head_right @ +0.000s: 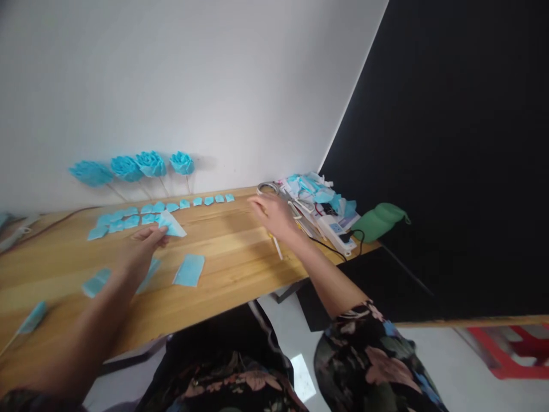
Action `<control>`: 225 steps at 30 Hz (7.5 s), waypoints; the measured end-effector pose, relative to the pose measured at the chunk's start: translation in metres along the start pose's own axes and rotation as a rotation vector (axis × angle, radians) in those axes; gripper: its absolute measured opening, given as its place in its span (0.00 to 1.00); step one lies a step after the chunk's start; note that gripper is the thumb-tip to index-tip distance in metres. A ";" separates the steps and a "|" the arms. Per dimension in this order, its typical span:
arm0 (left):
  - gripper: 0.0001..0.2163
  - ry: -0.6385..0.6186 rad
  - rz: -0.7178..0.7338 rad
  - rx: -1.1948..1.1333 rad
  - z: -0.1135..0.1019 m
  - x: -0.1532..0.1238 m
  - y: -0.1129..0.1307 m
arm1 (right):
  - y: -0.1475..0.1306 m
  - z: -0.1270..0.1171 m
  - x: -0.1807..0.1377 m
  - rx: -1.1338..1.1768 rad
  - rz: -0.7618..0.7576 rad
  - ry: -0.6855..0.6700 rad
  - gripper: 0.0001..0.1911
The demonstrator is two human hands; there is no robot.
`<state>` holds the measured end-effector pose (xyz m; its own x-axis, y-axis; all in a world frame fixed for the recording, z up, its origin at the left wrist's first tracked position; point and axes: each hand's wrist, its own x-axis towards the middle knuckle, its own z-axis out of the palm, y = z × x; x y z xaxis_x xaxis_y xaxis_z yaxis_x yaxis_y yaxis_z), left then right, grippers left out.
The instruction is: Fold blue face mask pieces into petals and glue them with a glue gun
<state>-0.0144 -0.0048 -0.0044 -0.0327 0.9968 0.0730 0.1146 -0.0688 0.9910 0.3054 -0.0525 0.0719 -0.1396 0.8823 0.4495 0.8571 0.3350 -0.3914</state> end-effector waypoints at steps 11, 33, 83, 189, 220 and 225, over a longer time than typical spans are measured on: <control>0.14 -0.083 -0.016 -0.049 -0.001 0.002 -0.008 | 0.067 0.012 -0.045 -0.648 0.123 -0.499 0.21; 0.15 -0.077 -0.048 -0.039 -0.001 -0.004 0.013 | -0.010 0.072 0.033 1.212 0.322 -0.321 0.22; 0.15 -0.227 -0.217 -0.146 0.002 -0.005 0.003 | -0.029 0.096 0.005 0.691 0.139 -0.311 0.18; 0.15 -0.183 -0.119 -0.237 0.000 -0.007 0.008 | -0.021 0.102 0.005 0.879 0.162 -0.291 0.21; 0.15 -0.232 -0.160 -0.198 0.003 -0.006 0.012 | -0.019 0.103 0.006 0.793 0.120 -0.249 0.19; 0.15 -0.241 -0.146 -0.192 0.003 -0.006 0.012 | -0.017 0.104 0.005 0.789 0.128 -0.233 0.19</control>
<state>-0.0101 -0.0116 0.0063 0.2033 0.9761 -0.0772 -0.0636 0.0918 0.9937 0.2378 -0.0190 -0.0027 -0.2377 0.9462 0.2197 0.2864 0.2844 -0.9149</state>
